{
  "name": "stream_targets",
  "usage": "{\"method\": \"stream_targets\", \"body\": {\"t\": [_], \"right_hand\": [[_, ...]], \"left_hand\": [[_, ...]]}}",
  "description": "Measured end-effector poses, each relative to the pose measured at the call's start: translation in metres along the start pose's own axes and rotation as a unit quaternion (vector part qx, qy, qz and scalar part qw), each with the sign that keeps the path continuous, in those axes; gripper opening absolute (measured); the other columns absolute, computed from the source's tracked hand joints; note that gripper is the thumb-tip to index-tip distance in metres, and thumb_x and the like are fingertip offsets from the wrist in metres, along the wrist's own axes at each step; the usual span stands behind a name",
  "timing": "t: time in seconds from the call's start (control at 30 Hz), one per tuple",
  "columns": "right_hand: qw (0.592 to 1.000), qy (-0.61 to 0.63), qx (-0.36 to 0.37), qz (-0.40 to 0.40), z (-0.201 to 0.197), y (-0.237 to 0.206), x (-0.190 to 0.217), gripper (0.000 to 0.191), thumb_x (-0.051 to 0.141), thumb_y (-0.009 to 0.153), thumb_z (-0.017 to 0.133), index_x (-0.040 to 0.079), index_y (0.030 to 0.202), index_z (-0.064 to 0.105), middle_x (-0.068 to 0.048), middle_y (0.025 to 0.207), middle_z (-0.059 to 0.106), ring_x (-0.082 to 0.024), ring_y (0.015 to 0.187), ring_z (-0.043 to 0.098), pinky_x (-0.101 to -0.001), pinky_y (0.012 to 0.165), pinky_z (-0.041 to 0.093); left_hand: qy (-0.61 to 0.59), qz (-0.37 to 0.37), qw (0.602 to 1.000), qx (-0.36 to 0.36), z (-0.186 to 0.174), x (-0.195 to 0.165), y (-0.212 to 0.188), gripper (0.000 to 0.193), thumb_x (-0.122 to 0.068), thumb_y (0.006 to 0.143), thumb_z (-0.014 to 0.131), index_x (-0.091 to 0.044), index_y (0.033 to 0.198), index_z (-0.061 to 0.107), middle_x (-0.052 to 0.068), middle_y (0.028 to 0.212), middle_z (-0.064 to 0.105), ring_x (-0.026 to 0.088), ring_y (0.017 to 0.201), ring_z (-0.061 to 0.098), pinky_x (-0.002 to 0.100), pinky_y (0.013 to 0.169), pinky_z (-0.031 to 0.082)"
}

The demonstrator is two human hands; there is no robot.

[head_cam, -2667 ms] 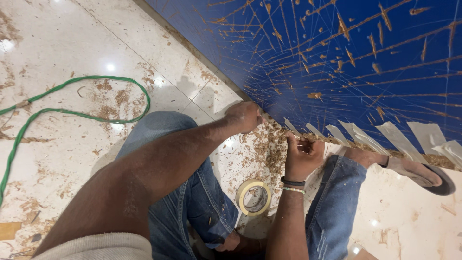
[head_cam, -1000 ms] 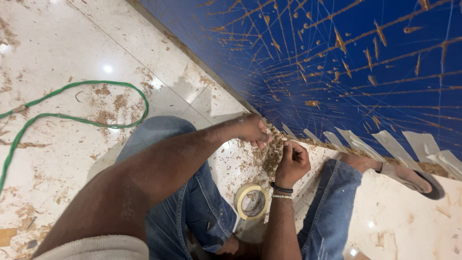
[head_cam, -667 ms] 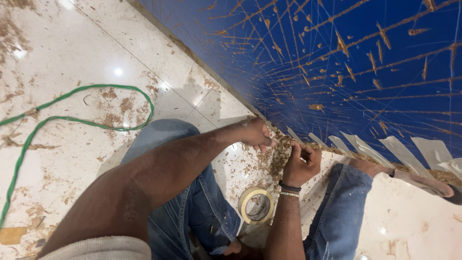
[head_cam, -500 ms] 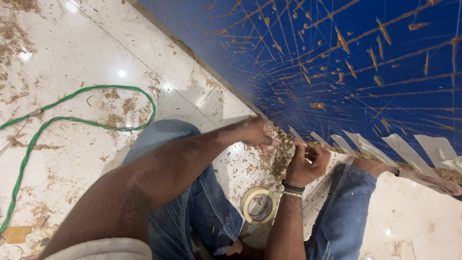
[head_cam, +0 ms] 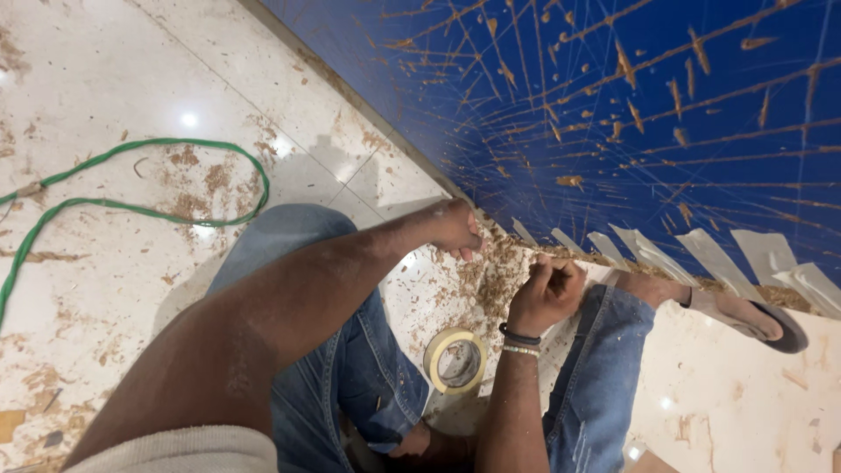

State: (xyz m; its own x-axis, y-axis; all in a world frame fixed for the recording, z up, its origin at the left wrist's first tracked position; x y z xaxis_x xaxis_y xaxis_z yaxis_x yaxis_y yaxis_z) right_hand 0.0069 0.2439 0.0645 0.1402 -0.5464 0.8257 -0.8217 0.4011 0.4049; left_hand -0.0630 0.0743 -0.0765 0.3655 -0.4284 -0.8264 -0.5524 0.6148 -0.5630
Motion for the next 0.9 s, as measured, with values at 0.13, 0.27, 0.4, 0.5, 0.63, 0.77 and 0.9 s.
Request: {"method": "stream_targets", "body": {"t": [0.13,0.27,0.4,0.5,0.63,0.77,0.9], "right_hand": [[0.99,-0.122,0.056,-0.05,0.017,-0.009,0.011,0.022,0.004,0.094,0.081,0.003,0.102,0.061,-0.007,0.097,0.061,-0.011,0.078,0.061,-0.0232,0.069,0.052],[0.99,-0.13,0.044,0.006,0.024,-0.004,0.0,0.035,0.011,0.087,0.089,0.006,0.097,0.056,-0.002,0.086,0.063,-0.008,0.073,0.062,-0.0219,0.066,0.05],[0.993,-0.1,0.033,0.045,0.023,0.003,-0.012,0.042,0.018,0.083,0.094,0.01,0.099,0.056,0.002,0.084,0.062,-0.007,0.071,0.057,-0.0205,0.064,0.046],[0.991,-0.13,0.021,-0.018,0.021,0.007,-0.002,0.045,0.019,0.081,0.099,0.009,0.094,0.057,0.001,0.086,0.058,-0.008,0.071,0.053,-0.0227,0.063,0.045],[0.989,-0.143,-0.015,-0.035,0.015,0.009,0.006,0.053,0.024,0.075,0.103,0.01,0.09,0.054,0.003,0.085,0.056,-0.006,0.068,0.049,-0.0223,0.06,0.043],[0.996,-0.068,-0.035,-0.045,0.012,0.012,0.017,0.052,0.024,0.075,0.102,0.009,0.096,0.057,0.004,0.09,0.063,-0.004,0.073,0.056,-0.0213,0.063,0.048],[0.996,-0.014,-0.066,-0.055,0.001,0.015,0.015,0.05,0.021,0.082,0.101,0.009,0.097,0.055,0.002,0.087,0.063,-0.005,0.074,0.056,-0.0206,0.067,0.048]], "left_hand": [[0.022,-0.001,1.0,-0.002,-0.002,0.003,-0.003,0.035,-0.036,0.094,0.073,-0.002,0.1,0.071,0.006,0.091,0.082,0.013,0.078,0.077,0.033,0.072,0.063],[0.028,-0.001,1.0,-0.005,-0.005,0.001,-0.007,0.035,-0.038,0.093,0.073,-0.003,0.098,0.073,0.005,0.091,0.082,0.012,0.078,0.076,0.032,0.072,0.062],[0.037,-0.018,0.999,-0.007,-0.006,0.002,-0.011,0.033,-0.037,0.092,0.074,-0.004,0.097,0.072,0.004,0.091,0.082,0.01,0.077,0.077,0.031,0.071,0.063],[0.033,-0.023,0.999,-0.008,-0.007,0.003,-0.014,0.032,-0.037,0.093,0.073,-0.005,0.096,0.072,0.003,0.09,0.081,0.01,0.076,0.076,0.03,0.07,0.063],[0.045,-0.011,0.999,-0.019,-0.012,0.0,-0.02,0.031,-0.036,0.092,0.075,-0.005,0.094,0.074,0.003,0.088,0.082,0.009,0.075,0.075,0.028,0.07,0.062],[0.034,-0.014,0.999,-0.009,-0.012,-0.002,-0.023,0.033,-0.038,0.092,0.074,-0.004,0.095,0.074,0.003,0.09,0.082,0.009,0.075,0.075,0.03,0.07,0.062],[0.046,-0.022,0.999,-0.006,-0.01,-0.001,-0.02,0.033,-0.038,0.094,0.073,-0.005,0.098,0.073,0.002,0.091,0.082,0.01,0.076,0.075,0.03,0.073,0.062]]}}
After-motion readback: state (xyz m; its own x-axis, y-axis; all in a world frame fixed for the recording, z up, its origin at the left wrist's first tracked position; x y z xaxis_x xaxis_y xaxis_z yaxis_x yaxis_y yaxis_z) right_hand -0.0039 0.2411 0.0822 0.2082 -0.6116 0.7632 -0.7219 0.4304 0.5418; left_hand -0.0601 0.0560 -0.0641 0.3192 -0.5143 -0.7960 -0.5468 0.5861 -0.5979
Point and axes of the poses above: each hand's wrist, its own y-axis towards the middle knuckle, its own z-axis out of the palm, x = y × z, the point moved 10 cm from there along y, towards the middle knuckle
